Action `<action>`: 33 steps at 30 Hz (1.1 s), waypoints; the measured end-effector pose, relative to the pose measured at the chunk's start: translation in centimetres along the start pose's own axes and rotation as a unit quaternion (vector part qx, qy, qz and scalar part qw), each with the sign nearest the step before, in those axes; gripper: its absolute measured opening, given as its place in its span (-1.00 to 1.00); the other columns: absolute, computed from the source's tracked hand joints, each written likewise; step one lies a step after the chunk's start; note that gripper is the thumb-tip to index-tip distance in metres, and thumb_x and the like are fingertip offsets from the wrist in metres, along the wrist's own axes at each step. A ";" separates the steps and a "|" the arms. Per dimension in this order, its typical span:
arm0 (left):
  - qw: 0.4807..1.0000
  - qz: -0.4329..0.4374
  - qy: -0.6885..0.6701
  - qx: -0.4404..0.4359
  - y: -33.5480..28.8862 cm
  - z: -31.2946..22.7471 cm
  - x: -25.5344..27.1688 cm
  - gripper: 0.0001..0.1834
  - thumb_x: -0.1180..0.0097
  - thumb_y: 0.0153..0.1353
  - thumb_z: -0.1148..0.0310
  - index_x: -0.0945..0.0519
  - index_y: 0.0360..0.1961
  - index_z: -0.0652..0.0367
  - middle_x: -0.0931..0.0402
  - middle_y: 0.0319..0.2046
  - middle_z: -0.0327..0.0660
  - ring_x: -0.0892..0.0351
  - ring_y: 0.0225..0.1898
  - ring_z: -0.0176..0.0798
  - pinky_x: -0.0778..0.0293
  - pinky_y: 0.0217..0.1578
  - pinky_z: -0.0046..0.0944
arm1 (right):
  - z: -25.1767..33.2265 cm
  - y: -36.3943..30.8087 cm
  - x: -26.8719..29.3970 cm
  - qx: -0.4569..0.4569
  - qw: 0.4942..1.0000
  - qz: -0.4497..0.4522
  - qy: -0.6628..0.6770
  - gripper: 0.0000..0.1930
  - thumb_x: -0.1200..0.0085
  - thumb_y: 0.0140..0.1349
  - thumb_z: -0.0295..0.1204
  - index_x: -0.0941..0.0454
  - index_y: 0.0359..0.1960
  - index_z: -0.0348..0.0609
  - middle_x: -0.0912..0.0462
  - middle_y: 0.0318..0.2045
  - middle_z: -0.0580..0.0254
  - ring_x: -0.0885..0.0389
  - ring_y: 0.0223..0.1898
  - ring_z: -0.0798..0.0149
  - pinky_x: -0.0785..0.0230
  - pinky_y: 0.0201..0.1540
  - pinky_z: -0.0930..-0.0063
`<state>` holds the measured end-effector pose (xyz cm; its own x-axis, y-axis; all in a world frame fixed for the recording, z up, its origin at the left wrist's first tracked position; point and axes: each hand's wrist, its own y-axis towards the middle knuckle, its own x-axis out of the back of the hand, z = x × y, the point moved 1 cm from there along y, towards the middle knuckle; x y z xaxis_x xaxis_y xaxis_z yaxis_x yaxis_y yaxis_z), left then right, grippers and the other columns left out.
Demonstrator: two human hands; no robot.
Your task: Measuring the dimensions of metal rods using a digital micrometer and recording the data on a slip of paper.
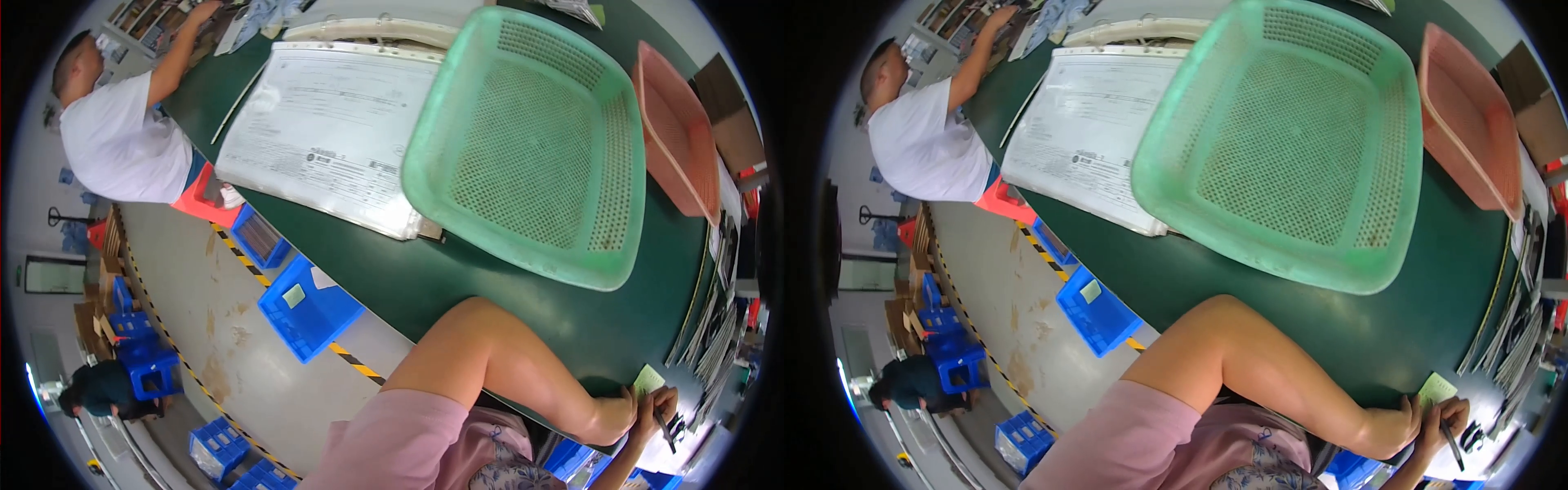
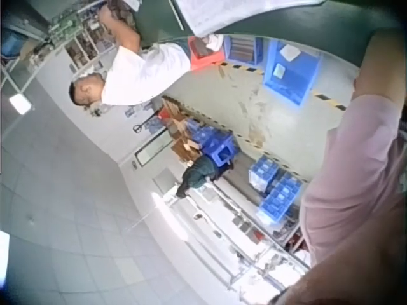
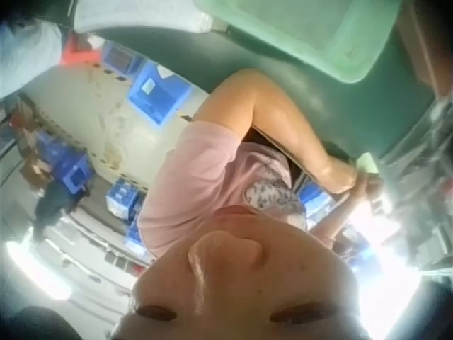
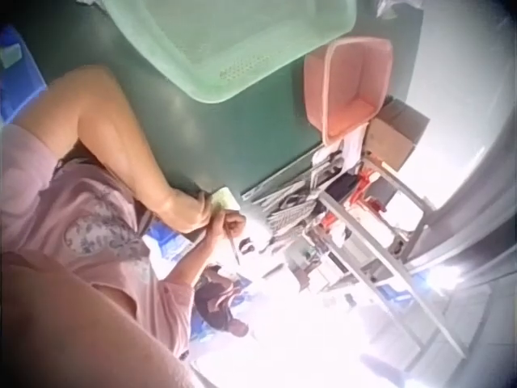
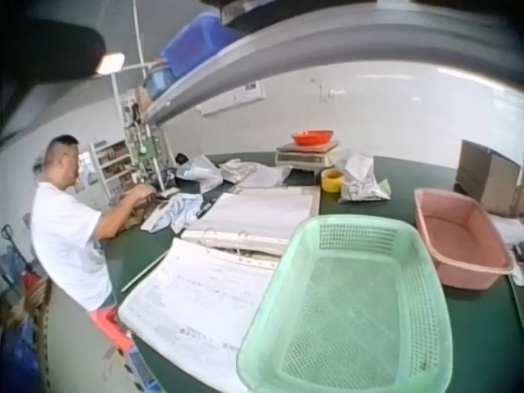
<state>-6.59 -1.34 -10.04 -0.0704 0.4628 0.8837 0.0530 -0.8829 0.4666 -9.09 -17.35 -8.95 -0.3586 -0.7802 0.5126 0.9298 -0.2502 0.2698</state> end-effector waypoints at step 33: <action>0.999 -0.024 0.027 0.000 -2.3 3.7 2.2 -0.77 0.09 -0.02 0.38 -0.55 -0.46 0.31 -0.47 -0.31 -0.03 -0.47 -0.27 -0.03 -0.46 -0.44 -0.25 | 2.8 1.2 -2.7 -0.010 0.998 0.008 0.067 -0.70 -0.03 -0.27 -0.73 -0.14 -0.81 -0.14 -0.30 -0.79 0.34 -0.22 -0.73 0.52 0.02 -0.69 0.66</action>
<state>-3.19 2.00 -8.99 -0.1263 0.4993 0.8572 0.0475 -0.8601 0.5080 -7.29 -13.96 -7.73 -0.3312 -0.8533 0.4027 0.9372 -0.2480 0.2452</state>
